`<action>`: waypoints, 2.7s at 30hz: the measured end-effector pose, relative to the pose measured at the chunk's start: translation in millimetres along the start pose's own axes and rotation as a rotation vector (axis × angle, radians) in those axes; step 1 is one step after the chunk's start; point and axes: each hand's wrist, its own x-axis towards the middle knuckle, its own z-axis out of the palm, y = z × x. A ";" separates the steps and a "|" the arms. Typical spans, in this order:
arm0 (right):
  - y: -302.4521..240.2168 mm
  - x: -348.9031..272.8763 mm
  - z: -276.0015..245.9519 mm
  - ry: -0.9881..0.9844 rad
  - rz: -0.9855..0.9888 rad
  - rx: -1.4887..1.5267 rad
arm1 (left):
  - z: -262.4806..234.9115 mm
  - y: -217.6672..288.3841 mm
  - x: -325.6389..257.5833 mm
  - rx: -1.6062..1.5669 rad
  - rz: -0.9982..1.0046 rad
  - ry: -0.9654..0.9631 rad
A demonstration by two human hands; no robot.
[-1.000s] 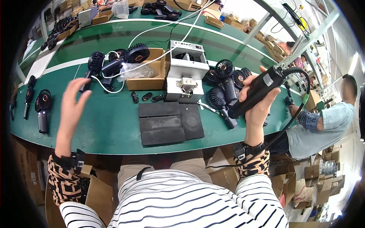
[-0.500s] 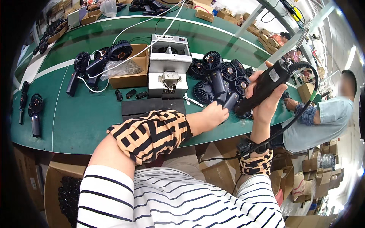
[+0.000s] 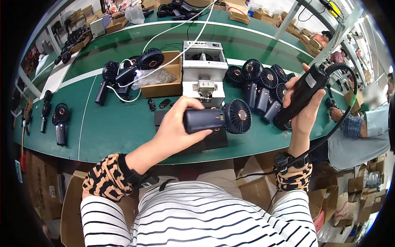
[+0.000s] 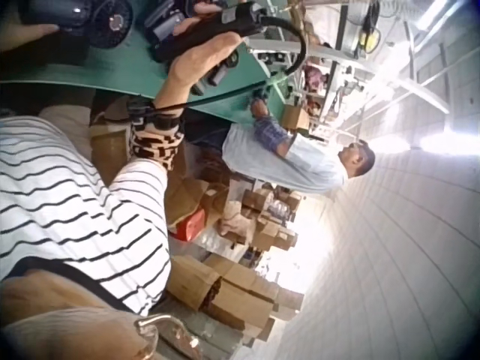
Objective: The person tests handheld portable fans on a green workbench. They pick up each fan, place it on a black mat, and use a handheld device to apply a probe to the fan's surface. After testing, the person places the fan into a cardboard box. The process is repeated for multiple units.
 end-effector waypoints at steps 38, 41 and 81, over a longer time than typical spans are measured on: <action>54.5 36.0 161.3 -0.173 -0.205 0.281 | 12.5 -46.4 -47.9 0.522 -0.035 -0.057; 63.1 37.9 165.2 -0.161 -0.186 0.280 | 12.0 -47.2 -48.5 0.521 -0.048 -0.054; 62.8 -37.2 153.2 -0.251 0.093 0.498 | 14.9 -49.0 -48.1 0.527 -0.079 -0.044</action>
